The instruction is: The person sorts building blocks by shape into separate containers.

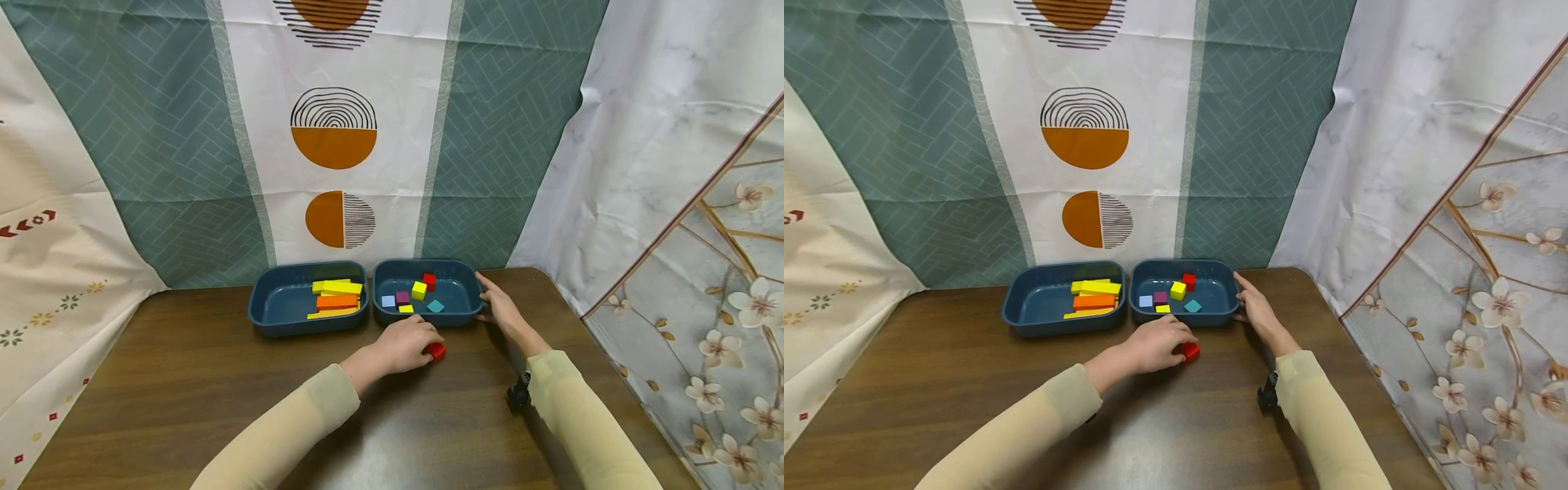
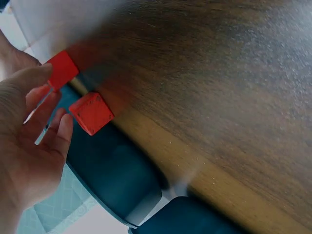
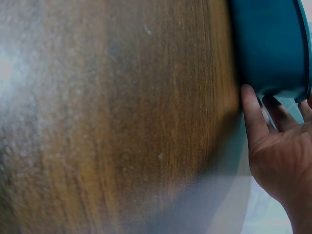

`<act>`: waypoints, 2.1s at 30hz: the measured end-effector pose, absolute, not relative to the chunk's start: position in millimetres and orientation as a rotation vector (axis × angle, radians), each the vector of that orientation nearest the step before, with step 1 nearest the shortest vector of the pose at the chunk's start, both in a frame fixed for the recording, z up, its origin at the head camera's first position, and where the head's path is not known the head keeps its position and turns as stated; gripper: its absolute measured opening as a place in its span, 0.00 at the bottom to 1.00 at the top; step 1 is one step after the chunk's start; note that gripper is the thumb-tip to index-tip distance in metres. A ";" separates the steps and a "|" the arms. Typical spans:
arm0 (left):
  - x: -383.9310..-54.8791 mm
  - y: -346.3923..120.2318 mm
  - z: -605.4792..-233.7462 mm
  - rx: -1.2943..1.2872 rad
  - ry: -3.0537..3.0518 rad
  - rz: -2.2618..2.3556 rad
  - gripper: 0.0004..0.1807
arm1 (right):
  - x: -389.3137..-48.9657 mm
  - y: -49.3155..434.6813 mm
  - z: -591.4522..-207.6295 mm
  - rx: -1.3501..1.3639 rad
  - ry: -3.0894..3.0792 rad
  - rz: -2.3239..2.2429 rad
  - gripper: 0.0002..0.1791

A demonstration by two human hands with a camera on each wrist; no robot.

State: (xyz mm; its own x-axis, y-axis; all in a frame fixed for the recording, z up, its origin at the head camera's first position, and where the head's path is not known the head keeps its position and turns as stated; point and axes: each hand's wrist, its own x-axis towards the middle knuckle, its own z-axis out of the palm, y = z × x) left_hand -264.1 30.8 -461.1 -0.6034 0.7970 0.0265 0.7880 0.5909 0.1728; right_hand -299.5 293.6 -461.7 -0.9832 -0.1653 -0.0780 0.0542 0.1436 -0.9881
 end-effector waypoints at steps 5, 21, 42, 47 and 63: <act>-264.6 29.8 -462.5 1.364 2.775 0.255 0.17 | -300.3 293.4 -460.4 -0.105 2.239 -1.951 0.34; -261.3 28.5 -462.7 1.242 2.757 0.321 0.18 | -316.6 302.5 -491.0 -0.120 2.337 -1.905 0.34; -260.0 23.3 -449.7 1.178 2.731 0.540 0.18 | -311.0 299.6 -480.6 -0.112 2.318 -1.904 0.34; -259.3 20.8 -443.7 1.181 2.728 0.596 0.18 | -315.8 302.7 -490.6 -0.120 2.339 -1.903 0.34; -264.6 11.9 -425.1 1.146 2.798 0.682 0.19 | -315.6 302.0 -490.6 -0.111 2.338 -1.901 0.34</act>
